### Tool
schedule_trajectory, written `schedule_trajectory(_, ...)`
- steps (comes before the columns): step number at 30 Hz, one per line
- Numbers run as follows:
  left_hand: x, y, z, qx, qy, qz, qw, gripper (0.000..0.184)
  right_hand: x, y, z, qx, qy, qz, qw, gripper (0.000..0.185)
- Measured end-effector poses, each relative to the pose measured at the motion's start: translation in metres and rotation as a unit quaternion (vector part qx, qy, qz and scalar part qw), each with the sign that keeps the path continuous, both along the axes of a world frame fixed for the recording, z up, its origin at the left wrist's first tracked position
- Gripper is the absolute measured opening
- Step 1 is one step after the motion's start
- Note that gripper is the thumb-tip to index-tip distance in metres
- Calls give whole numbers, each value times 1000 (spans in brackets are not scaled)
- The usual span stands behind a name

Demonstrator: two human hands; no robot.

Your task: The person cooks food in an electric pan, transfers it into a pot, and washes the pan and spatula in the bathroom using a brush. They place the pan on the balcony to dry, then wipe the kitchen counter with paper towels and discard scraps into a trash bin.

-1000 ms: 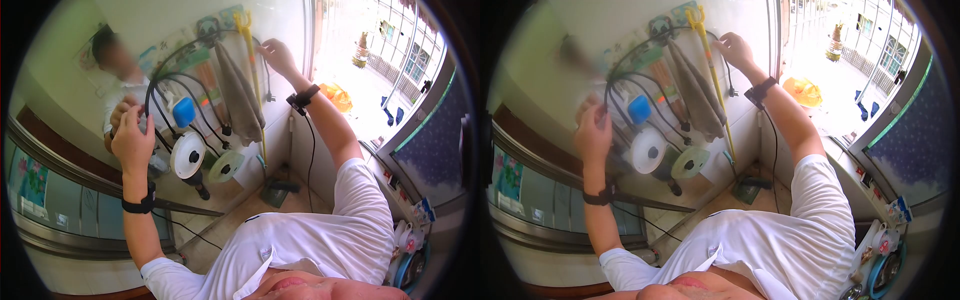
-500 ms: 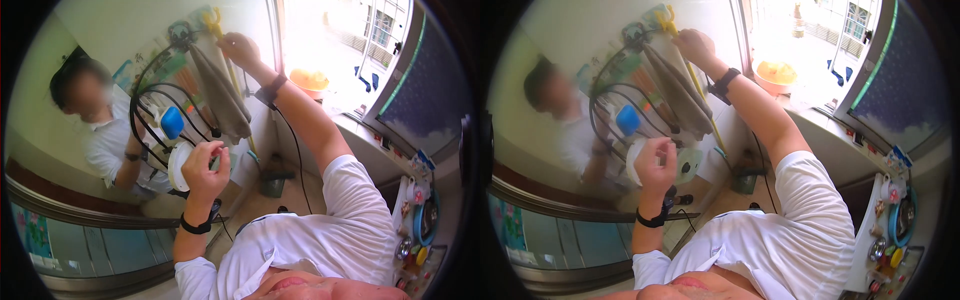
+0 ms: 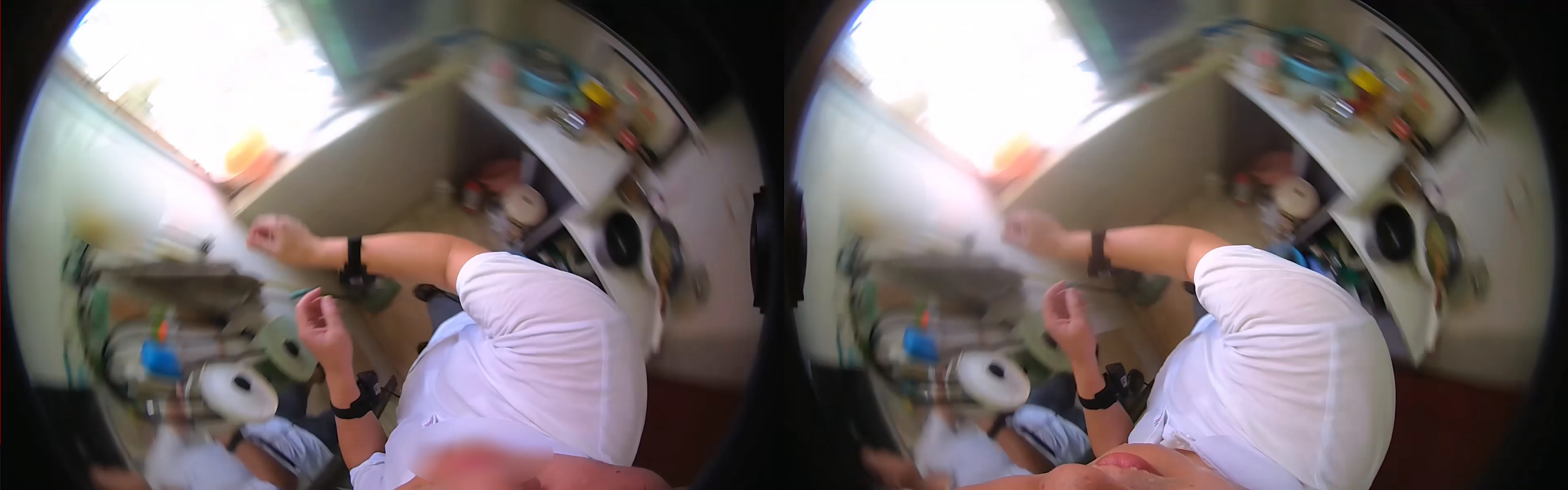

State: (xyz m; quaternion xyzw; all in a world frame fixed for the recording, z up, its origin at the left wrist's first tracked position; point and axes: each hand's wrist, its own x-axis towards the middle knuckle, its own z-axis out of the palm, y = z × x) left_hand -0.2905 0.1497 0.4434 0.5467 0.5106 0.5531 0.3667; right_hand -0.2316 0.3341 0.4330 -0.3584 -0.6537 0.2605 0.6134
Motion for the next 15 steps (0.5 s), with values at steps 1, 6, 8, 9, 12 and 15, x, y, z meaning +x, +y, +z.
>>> schedule_trajectory(1,13,4,-17,-17,-69,-49,996,18,35,-41,-37,-100,-32,-8,994,22)
schedule_trajectory(6,53,-10,-26,-174,-61,-283,941,15,163,-271,-139,-436,-126,-131,881,33)
schedule_trajectory(8,95,-25,-44,-221,-63,-373,899,15,214,-373,-181,-463,-46,-215,859,31)
schedule_trajectory(9,121,-30,-48,-255,-45,-410,875,17,240,-417,-172,-456,-50,-281,843,28)
schedule_trajectory(12,207,-73,-72,-287,0,-485,826,19,319,-542,-117,-383,-5,-582,718,24)
schedule_trajectory(15,289,-133,-88,-363,63,-551,749,24,436,-688,-105,-243,-119,-832,484,32)
